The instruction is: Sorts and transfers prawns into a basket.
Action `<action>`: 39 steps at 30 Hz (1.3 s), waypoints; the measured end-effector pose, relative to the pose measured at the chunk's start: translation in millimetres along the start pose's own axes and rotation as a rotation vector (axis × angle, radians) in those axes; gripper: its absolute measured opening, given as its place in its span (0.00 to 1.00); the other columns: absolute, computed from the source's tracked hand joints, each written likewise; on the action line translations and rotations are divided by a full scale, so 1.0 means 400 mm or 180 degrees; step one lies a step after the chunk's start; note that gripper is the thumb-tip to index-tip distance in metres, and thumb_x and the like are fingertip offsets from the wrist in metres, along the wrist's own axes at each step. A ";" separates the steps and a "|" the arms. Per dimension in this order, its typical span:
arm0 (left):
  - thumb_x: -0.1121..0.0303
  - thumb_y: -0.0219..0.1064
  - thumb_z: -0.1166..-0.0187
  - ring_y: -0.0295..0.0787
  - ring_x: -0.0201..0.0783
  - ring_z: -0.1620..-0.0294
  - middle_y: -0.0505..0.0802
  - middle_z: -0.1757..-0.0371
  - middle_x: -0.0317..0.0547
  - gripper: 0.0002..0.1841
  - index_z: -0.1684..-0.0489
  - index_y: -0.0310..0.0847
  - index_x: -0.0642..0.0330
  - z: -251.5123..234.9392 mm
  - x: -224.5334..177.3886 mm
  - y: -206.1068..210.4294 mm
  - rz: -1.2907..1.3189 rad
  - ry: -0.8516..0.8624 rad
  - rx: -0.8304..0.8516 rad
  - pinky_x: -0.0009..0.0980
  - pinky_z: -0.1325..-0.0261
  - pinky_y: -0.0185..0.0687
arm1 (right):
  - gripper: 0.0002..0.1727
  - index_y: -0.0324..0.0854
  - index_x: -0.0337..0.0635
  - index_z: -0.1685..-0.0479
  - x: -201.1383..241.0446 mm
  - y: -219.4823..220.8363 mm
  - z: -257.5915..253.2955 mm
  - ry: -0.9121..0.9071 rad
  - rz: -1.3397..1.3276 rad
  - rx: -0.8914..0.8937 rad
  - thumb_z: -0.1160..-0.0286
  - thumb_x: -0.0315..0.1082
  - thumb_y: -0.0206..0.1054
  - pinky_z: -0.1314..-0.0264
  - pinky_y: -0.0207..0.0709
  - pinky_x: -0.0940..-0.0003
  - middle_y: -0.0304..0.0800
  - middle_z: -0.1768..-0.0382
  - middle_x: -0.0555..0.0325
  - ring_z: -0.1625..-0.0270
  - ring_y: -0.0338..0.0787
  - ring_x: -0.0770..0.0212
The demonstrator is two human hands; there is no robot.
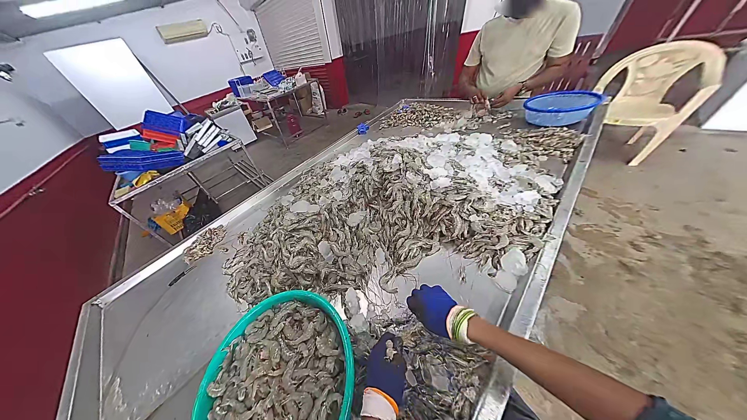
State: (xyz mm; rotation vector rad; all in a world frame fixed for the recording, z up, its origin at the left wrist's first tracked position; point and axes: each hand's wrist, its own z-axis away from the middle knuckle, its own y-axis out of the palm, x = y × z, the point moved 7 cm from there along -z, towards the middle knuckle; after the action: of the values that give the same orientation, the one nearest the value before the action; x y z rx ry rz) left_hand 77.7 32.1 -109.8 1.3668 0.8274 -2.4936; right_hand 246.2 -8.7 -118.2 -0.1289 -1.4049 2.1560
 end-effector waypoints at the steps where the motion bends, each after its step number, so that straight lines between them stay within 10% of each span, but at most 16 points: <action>1: 0.78 0.61 0.15 0.89 0.57 0.43 0.87 0.38 0.70 0.20 0.25 0.74 0.70 -0.001 0.012 -0.010 0.0069 -0.0040 -0.0036 0.51 0.35 0.83 | 0.13 0.87 0.41 0.43 -0.012 -0.017 -0.007 -0.0098 -0.0204 -0.0019 0.22 0.31 0.65 0.36 0.76 0.29 0.84 0.34 0.35 0.28 0.81 0.30; 6: 0.78 0.62 0.16 0.89 0.55 0.41 0.87 0.35 0.68 0.22 0.23 0.73 0.68 -0.015 0.030 -0.033 0.0124 -0.0055 -0.0061 0.50 0.34 0.83 | 0.16 0.88 0.41 0.39 0.109 -0.033 0.051 -0.1813 -0.0490 -0.0790 0.21 0.37 0.69 0.19 0.61 0.29 0.88 0.35 0.37 0.27 0.81 0.31; 12: 0.79 0.56 0.13 0.88 0.43 0.43 0.83 0.33 0.67 0.23 0.19 0.64 0.77 -0.001 0.026 -0.033 0.1440 0.0113 0.0017 0.37 0.39 0.87 | 0.18 0.79 0.25 0.36 0.077 0.020 0.106 -0.0799 -0.3243 0.0021 0.10 0.27 0.49 0.33 0.79 0.67 0.88 0.47 0.46 0.45 0.86 0.65; 15: 0.80 0.56 0.16 0.87 0.39 0.41 0.84 0.32 0.67 0.25 0.19 0.62 0.79 -0.004 0.038 -0.041 0.1412 0.0330 0.0089 0.34 0.34 0.83 | 0.20 0.83 0.27 0.36 -0.010 0.013 0.070 -0.0883 -0.1888 0.0862 0.08 0.36 0.57 0.22 0.73 0.51 0.89 0.39 0.39 0.33 0.87 0.50; 18: 0.74 0.68 0.18 0.93 0.44 0.49 0.89 0.40 0.65 0.22 0.28 0.74 0.76 -0.018 0.032 -0.049 0.1409 0.0149 -0.0211 0.40 0.45 0.92 | 0.22 0.89 0.34 0.47 -0.052 -0.011 -0.090 -0.0434 -0.0368 0.0647 0.12 0.46 0.62 0.35 0.75 0.27 0.91 0.46 0.32 0.37 0.88 0.31; 24: 0.79 0.67 0.27 0.92 0.40 0.43 0.91 0.33 0.47 0.21 0.33 0.87 0.58 -0.065 0.030 -0.058 0.0548 0.0681 -0.0779 0.43 0.38 0.87 | 0.22 0.80 0.31 0.29 -0.031 0.009 -0.304 -0.0031 0.0154 -0.0828 0.23 0.24 0.64 0.12 0.56 0.34 0.78 0.25 0.32 0.19 0.73 0.31; 32: 0.81 0.63 0.25 0.90 0.39 0.34 0.93 0.36 0.52 0.22 0.29 0.83 0.67 -0.084 0.032 -0.023 0.0443 0.0928 -0.0834 0.38 0.24 0.79 | 0.22 0.85 0.36 0.35 -0.013 -0.050 -0.301 0.0411 -0.0294 -0.0780 0.21 0.40 0.69 0.21 0.65 0.29 0.77 0.24 0.32 0.20 0.73 0.29; 39: 0.83 0.63 0.34 0.73 0.51 0.15 0.80 0.18 0.55 0.34 0.20 0.76 0.63 -0.074 0.021 -0.064 -0.0732 0.0955 -0.0957 0.47 0.12 0.65 | 0.17 0.84 0.38 0.37 0.072 0.098 -0.156 -0.0075 -0.0022 -0.0307 0.22 0.29 0.66 0.30 0.75 0.32 0.86 0.36 0.34 0.30 0.83 0.31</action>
State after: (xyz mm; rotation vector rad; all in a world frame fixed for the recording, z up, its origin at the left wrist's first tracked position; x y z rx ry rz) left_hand 83.8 70.4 -119.5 1.6325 1.4303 -2.2189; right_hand 229.4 44.9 -173.7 -0.1349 -1.5211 2.0908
